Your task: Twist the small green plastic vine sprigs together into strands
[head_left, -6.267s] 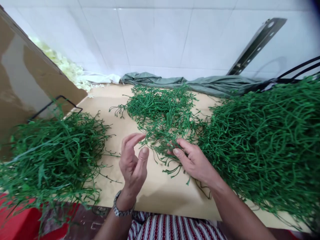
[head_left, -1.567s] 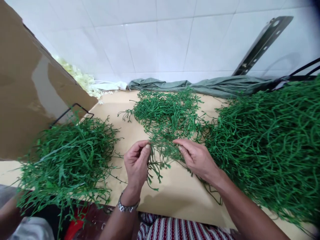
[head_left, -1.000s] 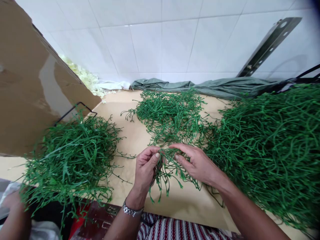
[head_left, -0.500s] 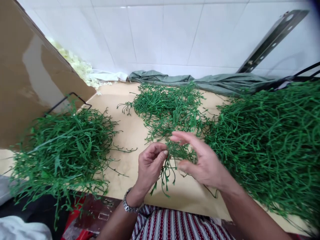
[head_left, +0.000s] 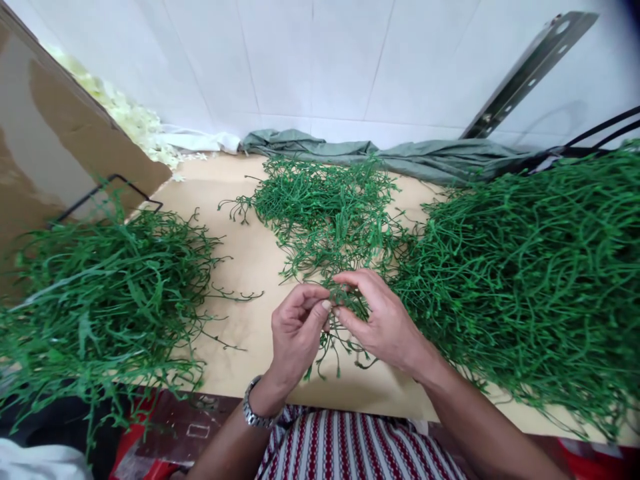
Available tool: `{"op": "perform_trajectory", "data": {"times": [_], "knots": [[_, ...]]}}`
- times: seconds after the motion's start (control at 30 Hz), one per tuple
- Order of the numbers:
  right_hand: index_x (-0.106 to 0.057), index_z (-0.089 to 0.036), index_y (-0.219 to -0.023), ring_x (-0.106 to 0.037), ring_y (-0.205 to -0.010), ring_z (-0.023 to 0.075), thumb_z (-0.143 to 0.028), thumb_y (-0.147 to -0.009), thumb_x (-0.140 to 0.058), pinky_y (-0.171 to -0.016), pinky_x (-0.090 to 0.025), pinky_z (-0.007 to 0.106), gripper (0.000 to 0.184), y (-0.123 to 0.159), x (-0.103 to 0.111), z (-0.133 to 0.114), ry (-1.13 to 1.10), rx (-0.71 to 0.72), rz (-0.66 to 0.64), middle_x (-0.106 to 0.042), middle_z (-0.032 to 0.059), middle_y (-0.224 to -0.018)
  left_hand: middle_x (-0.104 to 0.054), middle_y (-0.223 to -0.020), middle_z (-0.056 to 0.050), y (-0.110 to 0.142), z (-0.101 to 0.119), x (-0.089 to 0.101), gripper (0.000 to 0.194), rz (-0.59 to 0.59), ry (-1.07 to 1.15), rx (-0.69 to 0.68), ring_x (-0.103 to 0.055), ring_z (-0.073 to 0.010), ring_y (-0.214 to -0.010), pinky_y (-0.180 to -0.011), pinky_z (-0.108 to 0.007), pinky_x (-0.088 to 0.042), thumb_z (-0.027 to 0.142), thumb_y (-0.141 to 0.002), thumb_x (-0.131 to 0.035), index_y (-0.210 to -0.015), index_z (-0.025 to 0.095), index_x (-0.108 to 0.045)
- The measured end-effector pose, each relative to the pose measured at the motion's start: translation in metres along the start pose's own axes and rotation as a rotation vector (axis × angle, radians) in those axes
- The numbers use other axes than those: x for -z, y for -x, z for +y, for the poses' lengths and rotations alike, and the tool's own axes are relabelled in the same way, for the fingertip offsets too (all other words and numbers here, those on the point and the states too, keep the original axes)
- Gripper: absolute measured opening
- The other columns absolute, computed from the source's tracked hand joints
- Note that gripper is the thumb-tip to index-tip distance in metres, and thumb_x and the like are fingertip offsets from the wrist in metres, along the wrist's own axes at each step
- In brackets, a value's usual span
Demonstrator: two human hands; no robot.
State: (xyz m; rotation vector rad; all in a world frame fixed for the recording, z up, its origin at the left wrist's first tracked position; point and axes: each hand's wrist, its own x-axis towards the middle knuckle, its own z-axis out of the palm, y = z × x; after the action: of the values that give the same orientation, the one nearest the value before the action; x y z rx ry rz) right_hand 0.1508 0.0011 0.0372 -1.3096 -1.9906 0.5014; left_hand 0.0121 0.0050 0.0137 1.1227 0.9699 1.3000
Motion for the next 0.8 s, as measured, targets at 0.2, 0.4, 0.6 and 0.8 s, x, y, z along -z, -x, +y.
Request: {"op": "perform_trajectory", "data": {"times": [0.2, 0.4, 0.6, 0.8], "knots": [[-0.054, -0.018, -0.086, -0.051, -0.082, 0.0202, -0.012, -0.077, -0.049, -0.073, -0.043, 0.033, 0.012, 0.000, 0.001, 0.000, 0.058, -0.031, 0.023, -0.059, 0.0049, -0.081, -0.063, -0.078, -0.003, 0.005, -0.010, 0.002, 0.012, -0.001, -0.351, -0.305, -0.058, -0.0085, -0.058, -0.054, -0.018, -0.047, 0.013, -0.079, -0.055, -0.090, 0.017, -0.058], [-0.050, -0.019, -0.086, -0.050, -0.078, 0.0188, -0.010, -0.079, -0.043, -0.070, -0.042, 0.032, 0.013, 0.004, 0.001, 0.001, 0.054, -0.049, 0.009, -0.058, 0.0046, -0.080, -0.066, -0.082, -0.006, 0.001, -0.001, 0.004, 0.018, -0.141, -0.664, -0.498, -0.061, -0.0123, -0.072, -0.066, -0.023, -0.050, 0.009, -0.080, -0.050, -0.095, 0.016, -0.057], [-0.049, -0.019, -0.090, -0.052, -0.077, 0.0167, -0.013, -0.081, -0.044, -0.069, -0.042, 0.030, 0.012, 0.007, 0.004, 0.001, -0.035, -0.107, -0.063, -0.057, 0.0027, -0.081, -0.066, -0.076, -0.006, -0.004, 0.004, 0.007, 0.014, -0.190, -0.709, -0.536, -0.060, -0.0126, -0.067, -0.061, -0.023, -0.047, 0.010, -0.081, -0.049, -0.089, 0.015, -0.059], [-0.048, -0.019, -0.103, -0.053, -0.090, 0.0175, -0.012, -0.083, -0.042, -0.077, -0.043, 0.032, 0.021, 0.015, 0.012, 0.002, -0.058, -0.114, -0.192, -0.058, 0.0057, -0.095, -0.052, -0.059, -0.001, -0.003, 0.003, 0.011, 0.017, -0.266, -0.751, -0.702, -0.046, -0.0110, -0.054, -0.050, -0.023, -0.037, 0.004, -0.077, -0.047, -0.086, 0.015, -0.057]]}}
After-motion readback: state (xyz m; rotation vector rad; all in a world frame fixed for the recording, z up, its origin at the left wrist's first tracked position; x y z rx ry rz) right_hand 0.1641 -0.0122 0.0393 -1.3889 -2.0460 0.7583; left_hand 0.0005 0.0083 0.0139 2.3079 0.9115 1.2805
